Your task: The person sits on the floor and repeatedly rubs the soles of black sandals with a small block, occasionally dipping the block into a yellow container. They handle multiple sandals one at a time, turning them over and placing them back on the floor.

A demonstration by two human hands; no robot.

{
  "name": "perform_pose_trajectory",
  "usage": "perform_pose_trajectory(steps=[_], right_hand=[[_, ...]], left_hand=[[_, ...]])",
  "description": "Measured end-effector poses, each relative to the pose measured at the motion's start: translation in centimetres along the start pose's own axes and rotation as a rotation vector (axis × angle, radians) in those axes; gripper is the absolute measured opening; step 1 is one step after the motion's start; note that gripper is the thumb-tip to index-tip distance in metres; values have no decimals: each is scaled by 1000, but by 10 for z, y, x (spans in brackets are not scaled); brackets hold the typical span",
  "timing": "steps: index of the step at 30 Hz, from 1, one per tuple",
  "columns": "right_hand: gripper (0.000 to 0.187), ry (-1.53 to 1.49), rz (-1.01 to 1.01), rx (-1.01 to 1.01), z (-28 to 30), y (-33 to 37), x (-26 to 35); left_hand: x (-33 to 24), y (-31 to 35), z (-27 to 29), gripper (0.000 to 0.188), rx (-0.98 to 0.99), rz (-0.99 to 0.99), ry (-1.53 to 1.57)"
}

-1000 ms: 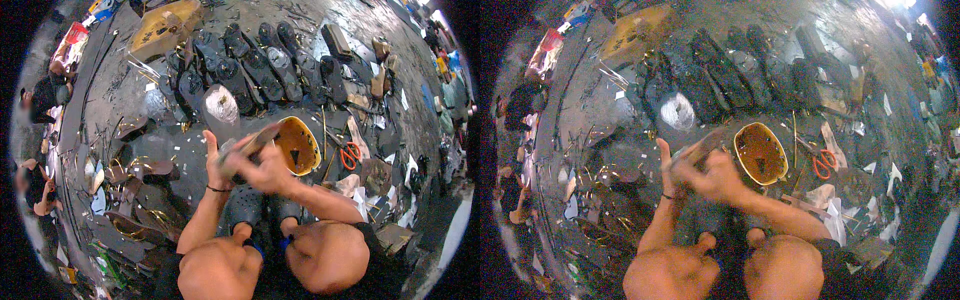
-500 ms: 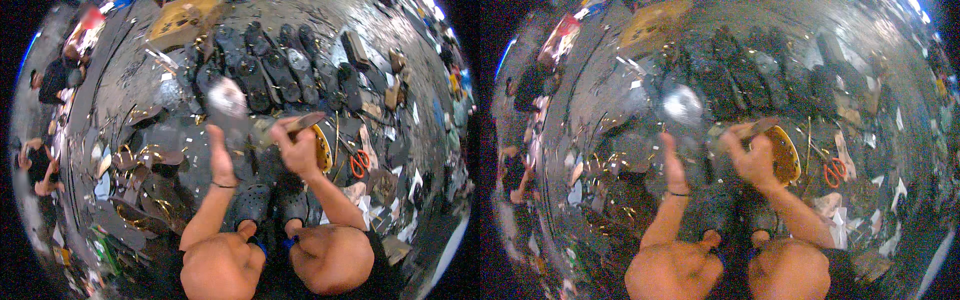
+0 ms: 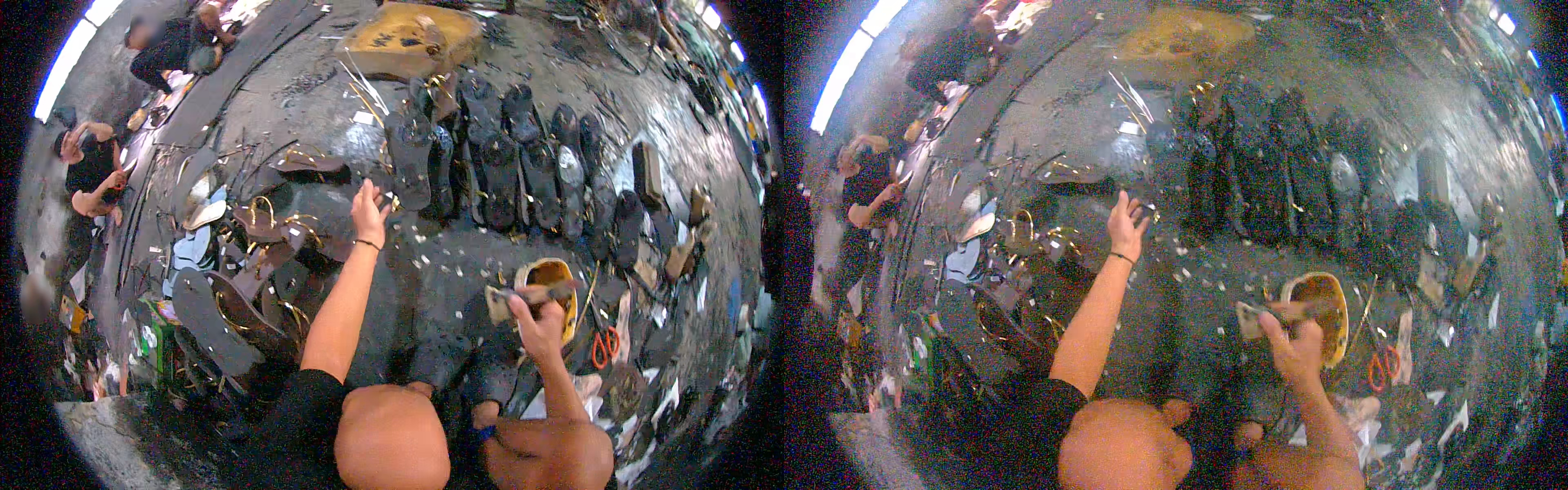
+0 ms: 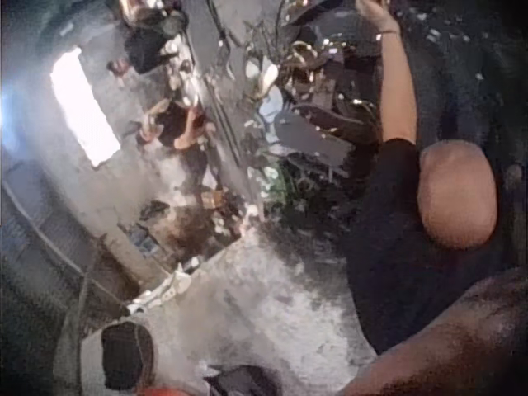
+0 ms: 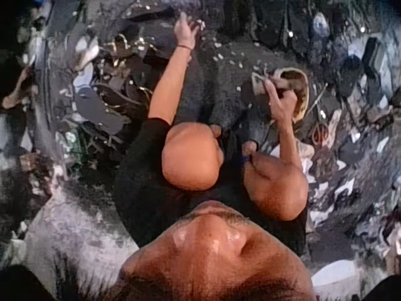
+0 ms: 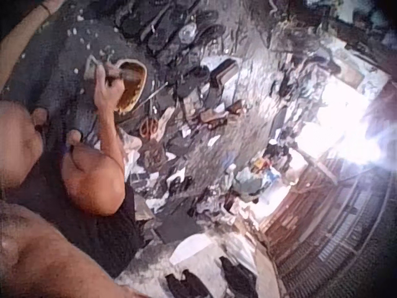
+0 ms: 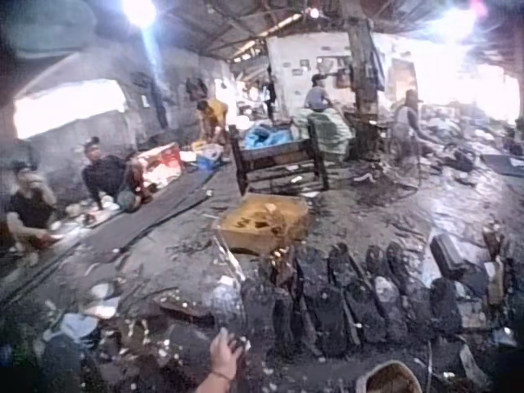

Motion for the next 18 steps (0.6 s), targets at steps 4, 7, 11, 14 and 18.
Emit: perform_pose_trajectory(steps=[4,7,11,14,18], right_hand=[[22,19,-62,-68,33,0,-20],[19,65,-40,-246,62,4,-37],[20,118,-7,-262,78,2,-45],[24,259,-8,-276,78,-4,-59],[23,482,45,-310,81,-18,-35]], left_hand=[[-57,-80,31,36,27,-980,-761],[-66,-95,-1,33,85,-966,-1825],[-83,-119,3,45,137,-914,-2160],[-122,-114,29,35,-125,-1415,-1717],[-167,29,48,34,15,-1208,-474]])
Point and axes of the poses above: each hand's wrist, its own y-axis away from the middle knuckle, its own z-axis out of the back of the hand, x = y × z, the point moved 5 cm from there along -y, towards the middle knuckle, and after that the axes turned 12 degrees about -x, right-handed, at the moved point
